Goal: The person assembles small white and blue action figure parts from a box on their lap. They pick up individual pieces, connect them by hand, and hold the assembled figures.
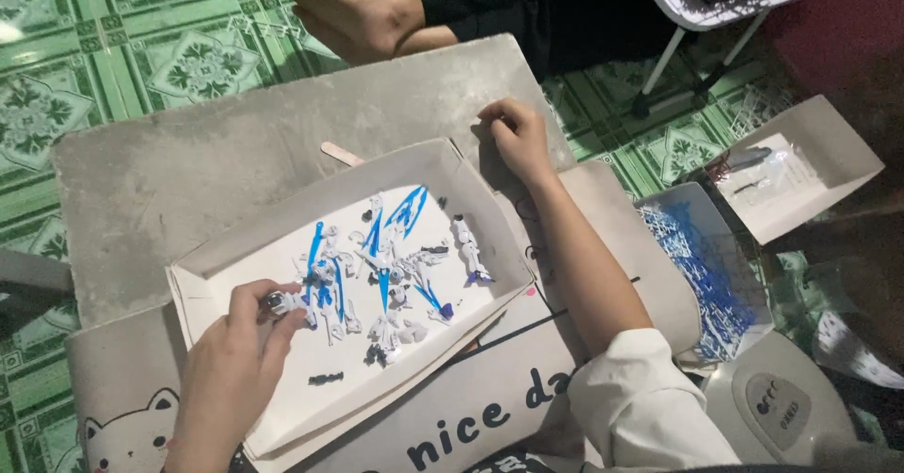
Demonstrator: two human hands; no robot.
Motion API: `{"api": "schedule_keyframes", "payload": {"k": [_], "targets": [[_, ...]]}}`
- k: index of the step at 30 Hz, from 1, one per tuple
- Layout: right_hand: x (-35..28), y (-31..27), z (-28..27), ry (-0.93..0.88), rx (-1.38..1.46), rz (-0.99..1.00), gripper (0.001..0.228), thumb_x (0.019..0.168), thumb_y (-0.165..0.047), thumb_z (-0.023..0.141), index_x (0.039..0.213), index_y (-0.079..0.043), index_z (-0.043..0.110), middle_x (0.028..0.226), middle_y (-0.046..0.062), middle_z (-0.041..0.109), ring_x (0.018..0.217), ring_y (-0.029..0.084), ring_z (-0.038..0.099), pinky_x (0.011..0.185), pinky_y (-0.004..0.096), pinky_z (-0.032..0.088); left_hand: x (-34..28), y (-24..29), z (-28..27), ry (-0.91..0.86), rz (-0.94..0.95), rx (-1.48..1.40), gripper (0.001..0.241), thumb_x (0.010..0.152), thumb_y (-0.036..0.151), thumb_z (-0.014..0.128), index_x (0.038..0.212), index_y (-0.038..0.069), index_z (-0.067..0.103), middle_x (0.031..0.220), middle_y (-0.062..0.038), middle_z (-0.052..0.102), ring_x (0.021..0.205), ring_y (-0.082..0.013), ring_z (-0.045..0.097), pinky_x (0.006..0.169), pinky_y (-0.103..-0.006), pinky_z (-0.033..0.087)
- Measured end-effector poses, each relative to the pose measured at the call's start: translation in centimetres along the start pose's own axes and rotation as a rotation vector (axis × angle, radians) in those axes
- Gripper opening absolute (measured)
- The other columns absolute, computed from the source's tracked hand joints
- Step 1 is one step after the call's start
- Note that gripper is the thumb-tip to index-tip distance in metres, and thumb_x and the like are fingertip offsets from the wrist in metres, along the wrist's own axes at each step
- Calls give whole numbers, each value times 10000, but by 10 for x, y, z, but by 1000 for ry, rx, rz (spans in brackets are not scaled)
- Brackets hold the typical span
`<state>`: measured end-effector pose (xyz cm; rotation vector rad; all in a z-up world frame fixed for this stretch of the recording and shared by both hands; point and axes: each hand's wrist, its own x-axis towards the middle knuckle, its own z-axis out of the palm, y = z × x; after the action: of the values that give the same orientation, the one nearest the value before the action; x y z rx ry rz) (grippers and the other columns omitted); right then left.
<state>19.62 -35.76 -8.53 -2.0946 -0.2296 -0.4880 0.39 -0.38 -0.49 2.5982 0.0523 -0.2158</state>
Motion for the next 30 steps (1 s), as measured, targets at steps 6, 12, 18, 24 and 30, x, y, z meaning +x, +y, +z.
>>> {"api": "schedule_keyframes", "payload": {"k": [6, 12, 18, 24, 30], "targets": [[0, 2, 1, 9, 44, 4, 255, 700, 65, 459, 844, -6, 658, 799, 55, 664, 644, 128, 537, 611, 211, 453, -2, -2, 2, 33, 12, -31, 353, 834, 282, 594, 1142, 138, 498, 855, -67, 719, 771, -241, 695, 636, -375, 493], [-1, -4, 0, 2, 14, 15, 251, 700, 44, 461, 841, 0, 665, 761, 68, 656, 648, 141, 558, 610, 220, 448, -1, 8, -5, -19, -38, -27, 320, 840, 286, 584, 1124, 168, 496, 762, -51, 723, 653, -251, 697, 588, -390, 486], [-1, -8, -1, 5, 18, -19, 235, 702, 62, 452, 827, 20, 646, 803, 67, 659, 657, 142, 553, 627, 217, 458, -5, 7, -5, 131, 176, -82, 336, 807, 211, 651, 1088, 83, 519, 731, -81, 684, 530, -239, 632, 497, -363, 455], [0, 11, 2, 32, -16, -55, 209, 718, 28, 482, 843, 5, 648, 795, 70, 676, 700, 179, 610, 682, 260, 496, 0, -3, 2, -11, 3, -23, 338, 816, 312, 609, 1127, 206, 529, 819, -52, 717, 676, -208, 688, 592, -339, 504], [-1, 31, 5, 51, -35, -68, 222, 713, 15, 494, 839, -36, 669, 746, 59, 669, 639, 180, 593, 625, 267, 485, -3, 1, -2, 112, 196, -82, 307, 797, 220, 646, 1082, 129, 577, 667, -44, 638, 549, -200, 598, 524, -328, 442]]}}
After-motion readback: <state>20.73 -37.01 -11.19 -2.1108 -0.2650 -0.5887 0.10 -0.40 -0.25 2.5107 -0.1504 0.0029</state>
